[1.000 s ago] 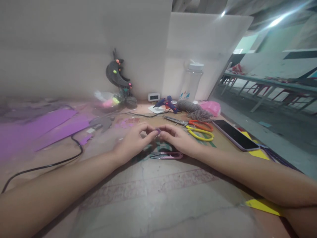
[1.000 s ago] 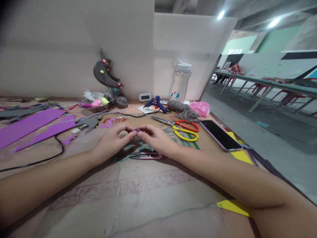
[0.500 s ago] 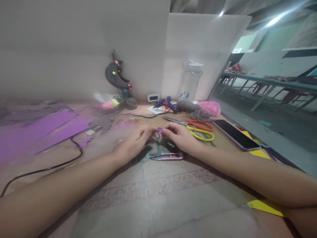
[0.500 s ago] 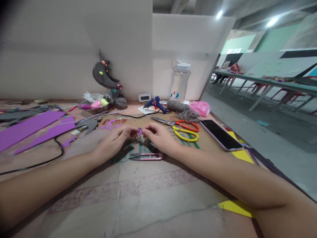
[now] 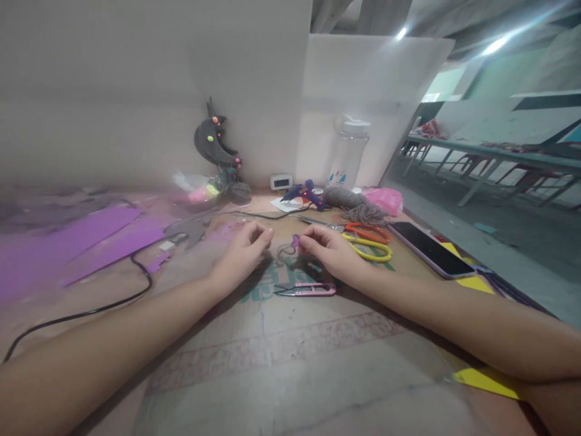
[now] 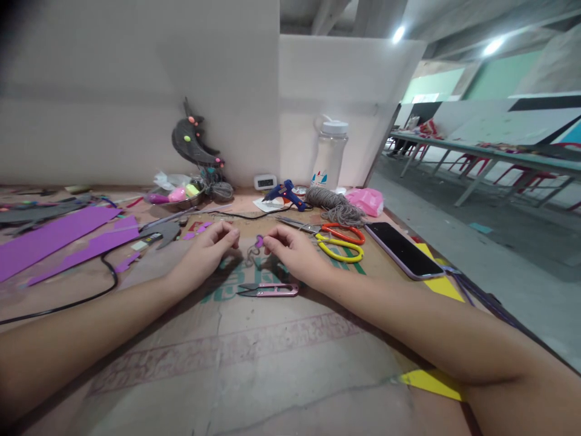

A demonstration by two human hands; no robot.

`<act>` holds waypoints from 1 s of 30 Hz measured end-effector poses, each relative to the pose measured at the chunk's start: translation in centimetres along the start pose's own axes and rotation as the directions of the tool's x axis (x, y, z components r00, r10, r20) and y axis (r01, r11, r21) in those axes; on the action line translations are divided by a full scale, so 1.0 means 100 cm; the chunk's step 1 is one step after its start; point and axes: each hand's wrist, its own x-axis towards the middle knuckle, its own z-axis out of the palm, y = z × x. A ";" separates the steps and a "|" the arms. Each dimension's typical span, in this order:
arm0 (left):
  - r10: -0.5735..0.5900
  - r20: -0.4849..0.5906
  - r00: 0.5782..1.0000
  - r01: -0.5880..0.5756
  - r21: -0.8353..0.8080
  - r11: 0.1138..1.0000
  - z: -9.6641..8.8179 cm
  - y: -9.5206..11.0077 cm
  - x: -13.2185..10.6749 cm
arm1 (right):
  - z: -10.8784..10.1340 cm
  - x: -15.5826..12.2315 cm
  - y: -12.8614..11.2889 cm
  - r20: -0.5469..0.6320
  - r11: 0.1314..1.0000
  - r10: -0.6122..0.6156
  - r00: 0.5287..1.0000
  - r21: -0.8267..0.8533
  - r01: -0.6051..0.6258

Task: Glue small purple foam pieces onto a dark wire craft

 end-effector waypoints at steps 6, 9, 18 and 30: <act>0.052 0.113 0.992 -0.065 0.115 0.991 0.002 0.006 -0.006 | 0.000 0.000 -0.001 -0.032 1.000 0.020 0.999 -0.017 -0.021; 0.010 0.149 0.989 -0.025 0.099 0.995 0.003 0.009 -0.007 | 0.000 0.000 0.000 -0.055 0.999 0.032 0.998 0.008 -0.031; 0.011 0.145 0.989 -0.020 0.063 0.998 0.004 0.017 -0.010 | -0.001 0.000 0.005 -0.063 1.000 0.011 0.998 -0.024 -0.013; 0.116 0.145 0.983 -0.140 0.167 0.976 0.003 0.010 -0.010 | -0.002 -0.002 0.002 -0.099 0.999 -0.006 0.995 -0.050 0.001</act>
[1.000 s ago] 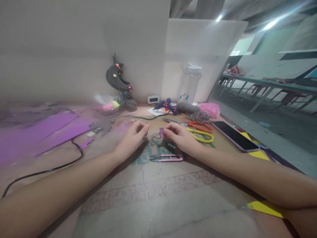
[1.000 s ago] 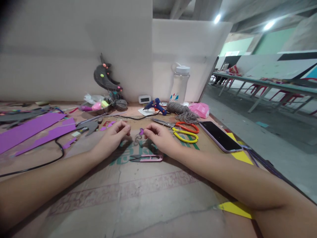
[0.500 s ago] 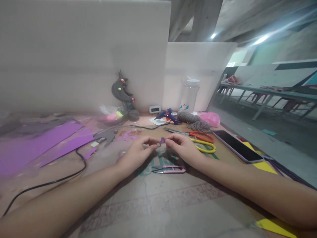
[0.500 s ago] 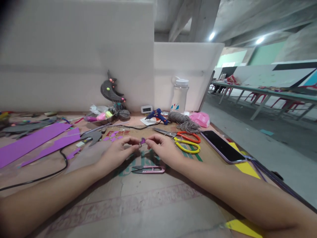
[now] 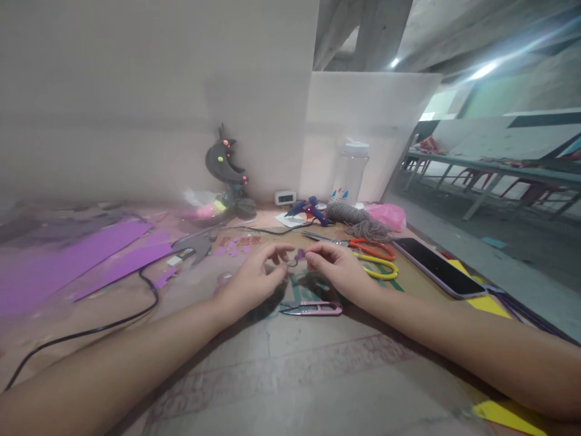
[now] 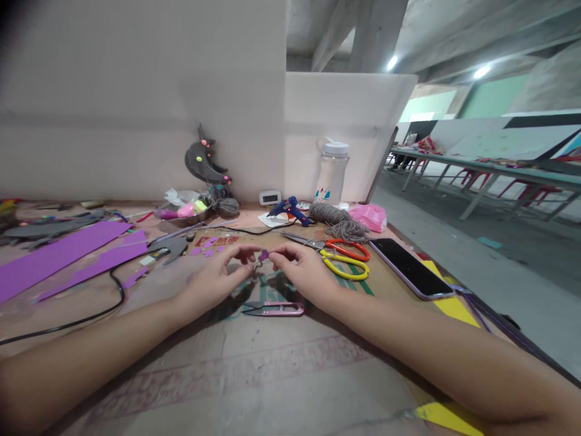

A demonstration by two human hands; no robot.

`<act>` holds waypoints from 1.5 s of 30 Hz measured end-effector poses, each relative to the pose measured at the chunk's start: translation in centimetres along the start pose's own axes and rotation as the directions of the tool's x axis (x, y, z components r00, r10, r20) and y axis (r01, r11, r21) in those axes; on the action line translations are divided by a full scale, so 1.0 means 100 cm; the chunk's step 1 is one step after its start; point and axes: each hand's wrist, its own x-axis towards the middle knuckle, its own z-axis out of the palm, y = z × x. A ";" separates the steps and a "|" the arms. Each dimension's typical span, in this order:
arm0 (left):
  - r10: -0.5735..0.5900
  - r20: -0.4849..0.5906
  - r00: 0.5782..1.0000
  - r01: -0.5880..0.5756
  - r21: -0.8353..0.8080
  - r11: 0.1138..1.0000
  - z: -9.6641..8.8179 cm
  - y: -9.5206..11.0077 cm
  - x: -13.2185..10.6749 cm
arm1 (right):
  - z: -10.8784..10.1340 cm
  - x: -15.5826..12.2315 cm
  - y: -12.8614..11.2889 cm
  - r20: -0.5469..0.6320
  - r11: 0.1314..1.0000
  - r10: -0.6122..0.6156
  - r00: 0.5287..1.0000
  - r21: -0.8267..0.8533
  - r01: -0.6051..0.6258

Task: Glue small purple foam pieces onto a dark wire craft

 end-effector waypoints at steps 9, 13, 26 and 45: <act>0.043 0.002 0.999 -0.044 0.077 0.996 -0.004 0.008 0.001 | 0.000 -0.002 -0.005 -0.002 0.995 -0.012 1.000 -0.098 0.012; 0.101 -0.052 0.994 -0.096 0.096 0.991 -0.005 0.006 0.000 | 0.000 -0.003 -0.007 0.040 0.992 -0.023 0.999 -0.125 0.028; 0.436 -0.036 0.899 -0.391 0.379 0.839 -0.005 0.000 -0.005 | -0.017 -0.024 -0.030 0.598 0.598 -0.176 0.782 -0.566 0.567; 0.438 0.175 0.882 -0.470 0.387 0.793 -0.008 0.003 -0.004 | -0.045 -0.009 -0.020 0.357 0.614 -0.353 0.865 -0.608 0.502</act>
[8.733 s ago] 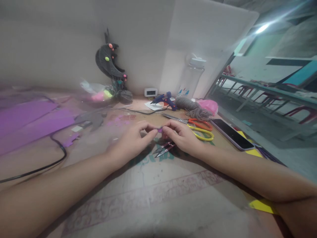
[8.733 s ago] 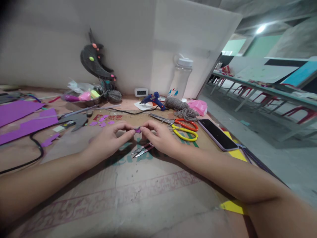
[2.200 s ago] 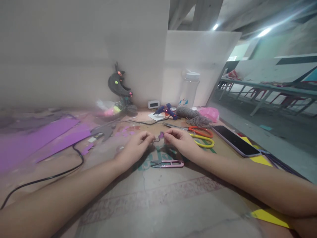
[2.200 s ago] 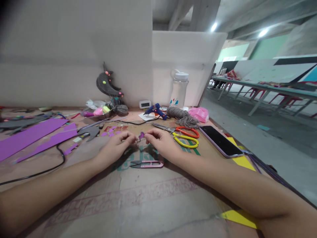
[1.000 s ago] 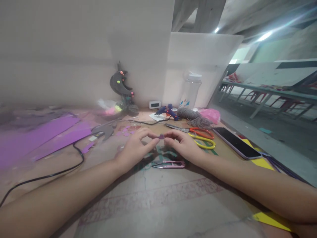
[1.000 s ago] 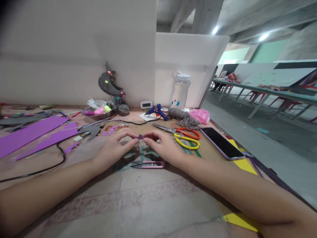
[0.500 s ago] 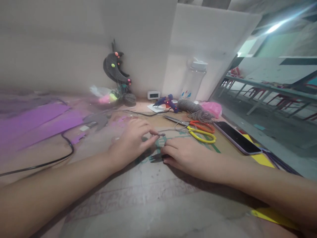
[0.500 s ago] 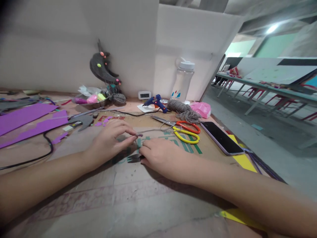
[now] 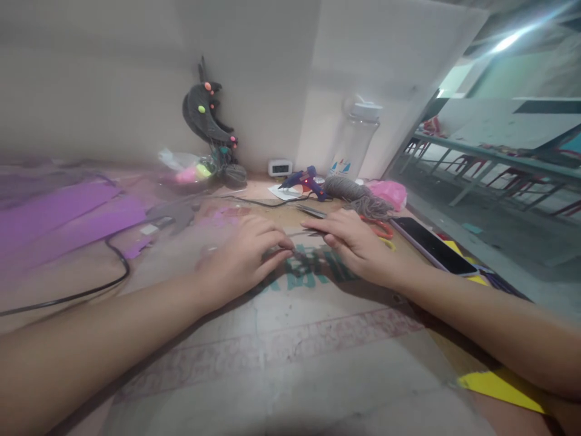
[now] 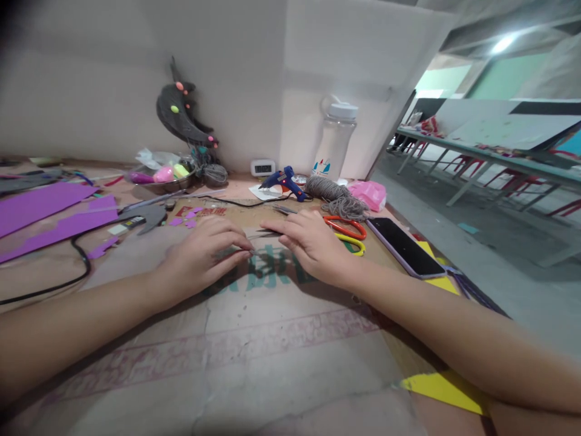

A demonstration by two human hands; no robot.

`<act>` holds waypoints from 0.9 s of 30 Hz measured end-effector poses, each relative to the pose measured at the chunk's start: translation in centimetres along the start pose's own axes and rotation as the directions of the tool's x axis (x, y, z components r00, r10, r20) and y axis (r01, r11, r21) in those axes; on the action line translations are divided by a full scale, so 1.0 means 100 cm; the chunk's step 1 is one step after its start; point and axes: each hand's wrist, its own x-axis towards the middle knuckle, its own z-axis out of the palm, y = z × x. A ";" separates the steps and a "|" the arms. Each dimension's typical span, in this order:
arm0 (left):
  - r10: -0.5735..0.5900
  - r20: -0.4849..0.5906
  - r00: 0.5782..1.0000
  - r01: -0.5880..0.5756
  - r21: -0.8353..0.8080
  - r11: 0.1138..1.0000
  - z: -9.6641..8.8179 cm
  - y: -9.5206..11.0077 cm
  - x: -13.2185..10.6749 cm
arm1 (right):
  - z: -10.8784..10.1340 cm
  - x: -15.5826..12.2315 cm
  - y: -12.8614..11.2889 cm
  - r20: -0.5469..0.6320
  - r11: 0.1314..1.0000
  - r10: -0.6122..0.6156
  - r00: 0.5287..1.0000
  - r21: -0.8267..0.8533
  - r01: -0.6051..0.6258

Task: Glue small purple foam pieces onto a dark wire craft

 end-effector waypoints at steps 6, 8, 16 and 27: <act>0.007 0.010 1.000 -0.007 0.033 0.999 0.002 -0.001 -0.001 | 0.018 -0.012 0.009 0.008 1.000 0.009 1.000 0.014 -0.009; 0.031 0.008 1.000 -0.031 0.048 0.998 0.004 -0.002 -0.001 | 0.021 -0.013 0.013 -0.016 1.000 -0.012 1.000 -0.002 0.012; 0.112 -0.001 0.994 -0.111 0.114 0.987 0.005 -0.004 -0.001 | 0.023 -0.011 0.010 -0.005 0.994 -0.112 0.994 -0.013 0.112; 0.127 0.019 0.992 -0.129 0.148 0.981 0.004 -0.002 -0.002 | 0.021 -0.009 0.004 0.047 0.983 -0.171 0.984 -0.064 0.174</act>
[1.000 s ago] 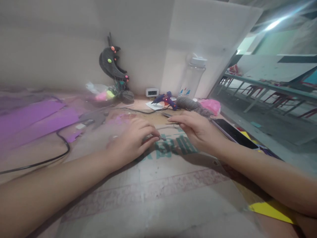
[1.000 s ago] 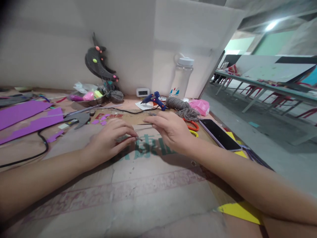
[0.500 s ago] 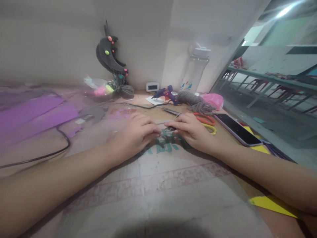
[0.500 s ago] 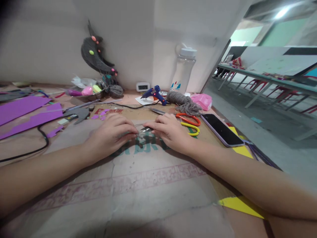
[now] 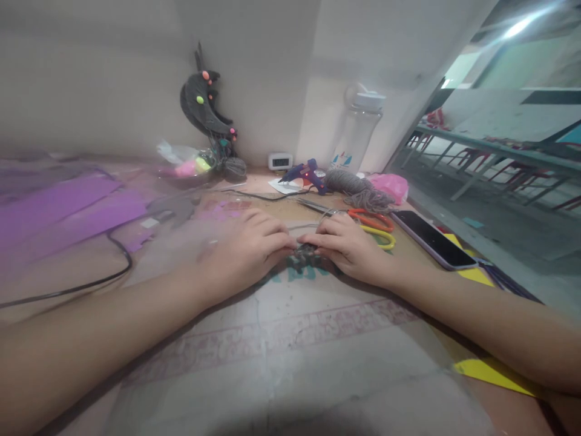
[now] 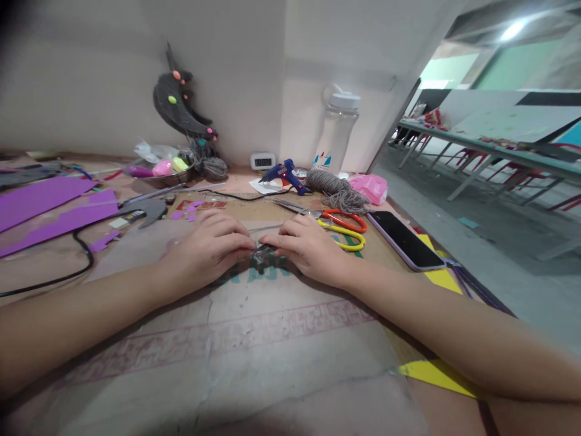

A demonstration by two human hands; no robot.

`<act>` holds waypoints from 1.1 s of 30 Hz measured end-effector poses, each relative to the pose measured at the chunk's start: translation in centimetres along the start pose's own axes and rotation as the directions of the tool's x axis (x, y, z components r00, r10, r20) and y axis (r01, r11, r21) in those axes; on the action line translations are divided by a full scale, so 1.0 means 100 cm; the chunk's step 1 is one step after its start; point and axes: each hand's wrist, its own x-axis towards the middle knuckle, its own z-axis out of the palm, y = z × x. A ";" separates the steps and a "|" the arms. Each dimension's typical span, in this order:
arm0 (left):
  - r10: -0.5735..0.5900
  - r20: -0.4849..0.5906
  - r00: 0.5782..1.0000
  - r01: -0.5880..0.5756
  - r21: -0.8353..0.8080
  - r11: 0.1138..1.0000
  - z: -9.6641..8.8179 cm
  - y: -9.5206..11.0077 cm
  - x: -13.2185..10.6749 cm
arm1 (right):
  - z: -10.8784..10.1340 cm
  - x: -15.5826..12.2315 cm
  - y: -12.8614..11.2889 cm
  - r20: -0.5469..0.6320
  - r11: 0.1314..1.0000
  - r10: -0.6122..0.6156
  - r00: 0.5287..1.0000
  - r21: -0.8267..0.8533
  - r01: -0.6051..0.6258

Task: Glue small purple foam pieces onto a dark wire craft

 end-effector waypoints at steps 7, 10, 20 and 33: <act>-0.002 0.010 1.000 0.003 -0.021 1.000 -0.001 0.002 0.000 | 0.003 0.000 0.003 -0.049 0.998 -0.059 0.997 -0.003 0.059; -0.004 0.017 1.000 0.004 -0.031 1.000 -0.001 0.003 0.000 | 0.003 0.000 0.003 -0.062 0.998 -0.070 0.996 0.004 0.070; 0.004 0.020 1.000 -0.004 -0.032 0.999 0.000 0.001 -0.001 | 0.006 -0.002 0.006 -0.076 0.997 -0.074 0.994 0.022 0.076; -0.001 0.027 1.000 0.002 -0.042 0.999 0.001 0.001 0.000 | 0.004 -0.001 0.006 -0.019 0.998 -0.020 1.000 0.055 0.021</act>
